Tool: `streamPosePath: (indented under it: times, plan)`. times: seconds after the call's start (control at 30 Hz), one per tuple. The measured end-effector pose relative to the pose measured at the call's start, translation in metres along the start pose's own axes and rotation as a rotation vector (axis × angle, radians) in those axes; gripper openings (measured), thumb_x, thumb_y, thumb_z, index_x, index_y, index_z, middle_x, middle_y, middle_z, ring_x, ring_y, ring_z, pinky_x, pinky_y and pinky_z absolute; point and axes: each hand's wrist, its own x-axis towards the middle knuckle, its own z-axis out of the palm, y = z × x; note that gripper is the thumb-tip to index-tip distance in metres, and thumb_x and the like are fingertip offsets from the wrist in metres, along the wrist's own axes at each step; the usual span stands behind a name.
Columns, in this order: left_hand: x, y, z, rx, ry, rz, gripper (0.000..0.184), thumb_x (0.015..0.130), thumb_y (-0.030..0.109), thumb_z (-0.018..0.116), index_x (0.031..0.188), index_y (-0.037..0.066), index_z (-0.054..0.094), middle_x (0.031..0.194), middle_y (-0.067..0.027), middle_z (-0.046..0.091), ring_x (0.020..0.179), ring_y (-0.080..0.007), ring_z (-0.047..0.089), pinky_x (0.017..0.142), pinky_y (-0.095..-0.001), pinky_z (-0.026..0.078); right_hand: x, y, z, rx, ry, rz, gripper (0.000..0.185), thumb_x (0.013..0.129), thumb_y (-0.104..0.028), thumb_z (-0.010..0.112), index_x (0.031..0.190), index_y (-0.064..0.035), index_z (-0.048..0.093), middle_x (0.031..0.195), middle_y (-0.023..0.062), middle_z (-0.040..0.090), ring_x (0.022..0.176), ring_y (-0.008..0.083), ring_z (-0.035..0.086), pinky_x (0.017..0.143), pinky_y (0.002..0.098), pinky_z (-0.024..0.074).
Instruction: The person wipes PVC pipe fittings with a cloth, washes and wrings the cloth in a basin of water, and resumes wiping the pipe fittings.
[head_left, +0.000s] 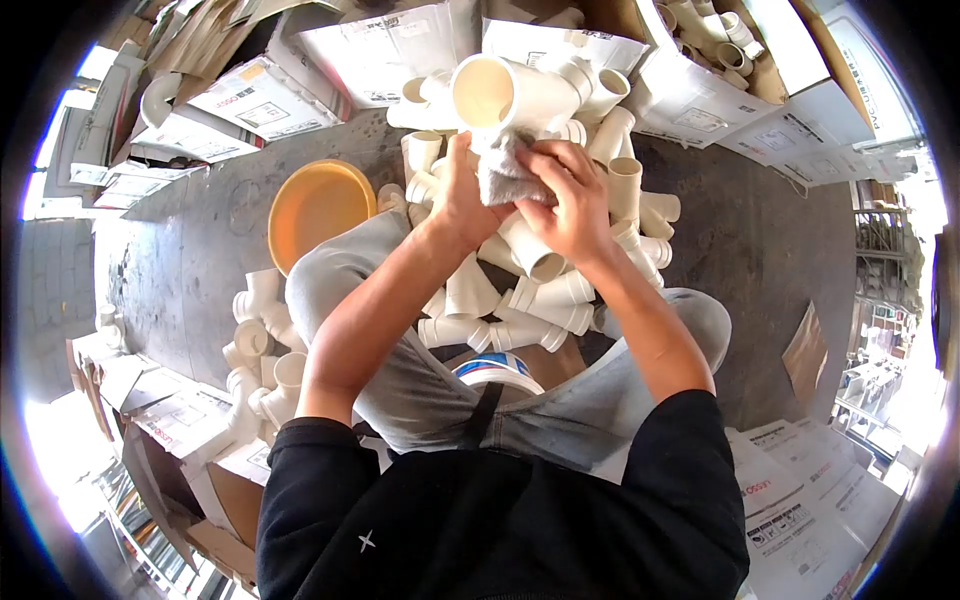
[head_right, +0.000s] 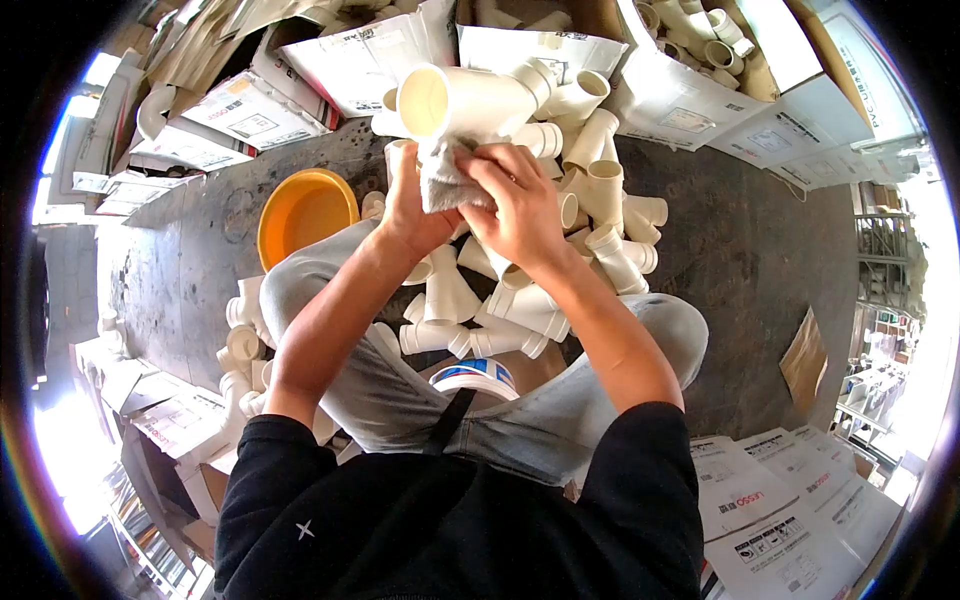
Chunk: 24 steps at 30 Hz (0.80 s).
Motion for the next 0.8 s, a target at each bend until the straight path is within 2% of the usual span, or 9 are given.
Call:
streamPosePath:
  times: [0.13,0.17,0.27,0.3,0.33,0.47,0.57,0.67,0.8]
  plan:
    - [0.013,0.000,-0.016,0.006,-0.209,0.052,0.051,0.106,0.048,0.033,0.126,0.011,0.062,0.115,-0.0083,0.069,0.106,-0.0233,0.069,0.090,-0.0447,0.060,0.005,0.002,-0.009,0.011,-0.069,-0.042,0.044,0.068,-0.011,0.081,0.111,-0.0074,0.072,0.106,0.0090,0.065,0.099,0.0327,0.065,0.086,0.0431,0.0559]
    - [0.009,-0.002,-0.011,-0.008,-0.029,0.030,0.050,0.106,0.047,0.035,0.127,0.009,0.060,0.115,-0.0083,0.068,0.106,-0.0236,0.069,0.089,-0.0457,0.060,0.004,0.008,-0.007,-0.009,-0.022,-0.015,0.043,0.068,-0.013,0.081,0.110,-0.0076,0.072,0.107,0.0091,0.065,0.098,0.0334,0.065,0.086,0.0437,0.0554]
    - [0.002,0.004,-0.003,0.021,0.247,-0.011,0.055,0.098,0.050,0.055,0.134,0.008,0.054,0.121,-0.0119,0.064,0.105,-0.0281,0.066,0.086,-0.0471,0.057,0.000,0.031,-0.001,0.225,0.108,0.331,0.038,0.078,-0.011,0.075,0.114,-0.0015,0.068,0.110,0.0115,0.067,0.094,0.0264,0.067,0.081,0.0374,0.0546]
    - [0.004,0.005,-0.006,0.039,0.224,0.014,0.057,0.097,0.047,0.059,0.137,0.008,0.051,0.125,-0.0134,0.062,0.108,-0.0298,0.065,0.091,-0.0485,0.056,0.001,0.021,-0.005,0.660,0.152,0.693,0.034,0.088,-0.011,0.068,0.120,0.0013,0.065,0.109,0.0094,0.067,0.091,0.0188,0.068,0.077,0.0321,0.0542]
    - [0.007,0.006,-0.012,0.056,0.198,0.038,0.059,0.096,0.045,0.062,0.140,0.008,0.048,0.129,-0.0149,0.059,0.112,-0.0315,0.063,0.095,-0.0499,0.055,0.002,0.026,-0.008,0.784,0.261,0.718,0.030,0.096,-0.014,0.060,0.123,-0.0001,0.062,0.105,0.0069,0.066,0.087,0.0157,0.068,0.073,0.0292,0.0546]
    - [-0.003,0.012,0.008,0.223,0.183,0.188,0.069,0.092,0.033,0.072,0.146,0.011,0.035,0.137,-0.0189,0.052,0.116,-0.0352,0.061,0.099,-0.0537,0.053,0.014,0.049,-0.030,1.304,0.562,1.004,0.046,0.092,-0.027,0.059,0.129,-0.0006,0.062,0.115,0.0141,0.070,0.105,0.0291,0.069,0.099,0.0446,0.0560]
    - [0.000,0.018,0.006,0.302,0.156,0.258,0.073,0.090,0.027,0.075,0.142,0.014,0.027,0.137,-0.0221,0.048,0.120,-0.0358,0.058,0.099,-0.0520,0.051,0.010,0.060,-0.049,1.606,0.427,0.806,0.051,0.092,-0.035,0.061,0.130,-0.0012,0.062,0.126,0.0143,0.069,0.120,0.0305,0.066,0.105,0.0463,0.0538]
    - [-0.007,0.023,0.014,0.348,0.132,0.310,0.075,0.091,0.021,0.075,0.144,0.011,0.022,0.137,-0.0255,0.048,0.123,-0.0352,0.056,0.101,-0.0526,0.049,0.029,0.032,-0.071,1.593,0.571,0.955,0.053,0.095,-0.038,0.058,0.133,-0.0015,0.060,0.131,0.0141,0.067,0.123,0.0319,0.065,0.106,0.0521,0.0528]
    - [-0.007,0.030,0.016,0.386,0.096,0.323,0.083,0.091,0.022,0.075,0.149,0.007,0.017,0.138,-0.0276,0.047,0.125,-0.0364,0.056,0.105,-0.0532,0.048,0.026,0.033,-0.088,1.622,0.489,0.941,0.052,0.096,-0.035,0.057,0.137,-0.0041,0.058,0.135,0.0148,0.065,0.123,0.0332,0.064,0.105,0.0524,0.0529]
